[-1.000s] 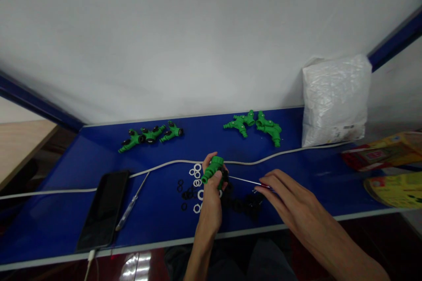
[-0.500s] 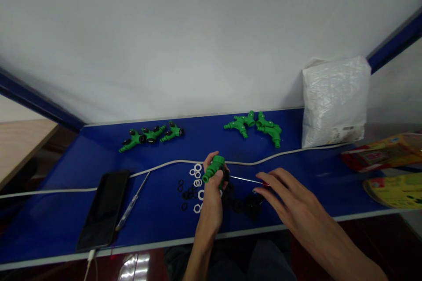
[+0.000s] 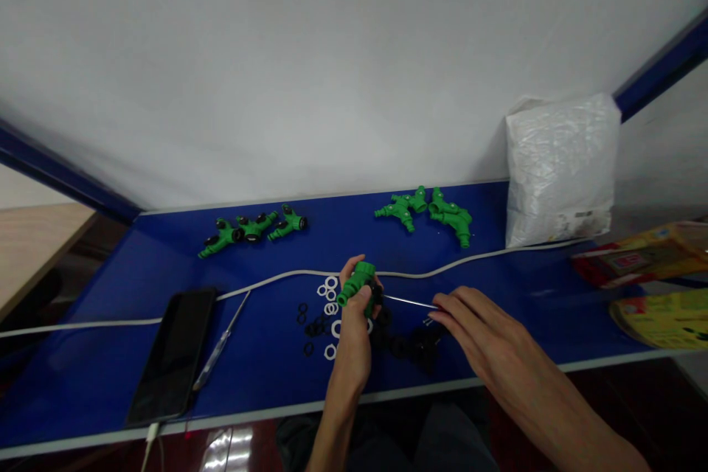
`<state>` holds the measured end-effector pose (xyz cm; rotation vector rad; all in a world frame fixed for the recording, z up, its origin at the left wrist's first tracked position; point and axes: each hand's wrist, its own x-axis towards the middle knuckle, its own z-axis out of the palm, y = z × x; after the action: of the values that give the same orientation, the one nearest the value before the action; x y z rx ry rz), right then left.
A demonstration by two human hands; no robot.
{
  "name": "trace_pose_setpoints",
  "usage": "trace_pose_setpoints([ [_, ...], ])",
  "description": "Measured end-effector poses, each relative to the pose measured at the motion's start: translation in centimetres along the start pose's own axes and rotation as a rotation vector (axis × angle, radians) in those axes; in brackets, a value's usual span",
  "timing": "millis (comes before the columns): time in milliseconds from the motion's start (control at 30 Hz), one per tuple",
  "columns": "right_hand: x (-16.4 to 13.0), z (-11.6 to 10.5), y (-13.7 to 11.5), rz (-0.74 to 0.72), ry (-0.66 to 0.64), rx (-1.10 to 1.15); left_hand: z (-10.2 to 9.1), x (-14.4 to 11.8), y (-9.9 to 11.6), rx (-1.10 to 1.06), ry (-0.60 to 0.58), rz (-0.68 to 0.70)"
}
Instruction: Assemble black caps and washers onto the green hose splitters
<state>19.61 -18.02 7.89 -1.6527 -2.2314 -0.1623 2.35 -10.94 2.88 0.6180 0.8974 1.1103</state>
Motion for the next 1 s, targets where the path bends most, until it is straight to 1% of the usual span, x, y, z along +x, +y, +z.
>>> trace_pose_setpoints([
  [100, 0.4, -0.5, 0.0, -0.013, -0.031, 0.016, 0.2, 0.1, -0.1, -0.014, -0.003, -0.010],
  [167, 0.3, -0.5, 0.0, -0.012, -0.020, 0.023, 0.2, 0.2, -0.3, -0.011, -0.008, -0.009],
  [267, 0.0, -0.2, 0.0, 0.033, 0.001, 0.069, 0.0, 0.1, -0.5, -0.001, -0.008, 0.000],
  [333, 0.2, -0.2, -0.2, 0.053, -0.013, 0.116, -0.2, 0.0, -0.6, 0.009, 0.005, 0.017],
  [433, 0.7, -0.5, -0.6, 0.023, -0.058, 0.152, -0.5, -0.1, -0.3, 0.016, 0.015, 0.045],
  [500, 0.7, -0.6, -0.4, 0.017, -0.058, 0.145, -0.4, -0.1, 0.0, -0.019, 0.004, 0.054],
  [567, 0.0, -0.3, 0.5, 0.042, -0.026, 0.136, -0.2, -0.2, 0.5, -0.096, -0.020, 0.057],
  [633, -1.3, 0.4, 2.2, 0.118, 0.026, 0.125, 0.1, -0.2, 1.0, -0.198, -0.045, 0.046],
  [700, -3.1, 1.4, 4.4, 0.233, 0.084, 0.088, 0.4, -0.3, 1.6, -0.314, -0.057, -0.006],
  [767, -4.8, 2.6, 6.5, 0.338, 0.102, 0.017, 0.5, -0.3, 2.2, -0.438, -0.043, -0.098],
  [867, -6.6, 4.2, 8.4, 0.366, 0.107, -0.012, 0.5, -0.3, 2.7, -0.575, -0.007, -0.207],
  [1000, -7.4, 6.0, 8.7, 0.361, 0.140, -0.010, 0.4, -0.1, 2.8, -0.629, 0.005, -0.225],
])
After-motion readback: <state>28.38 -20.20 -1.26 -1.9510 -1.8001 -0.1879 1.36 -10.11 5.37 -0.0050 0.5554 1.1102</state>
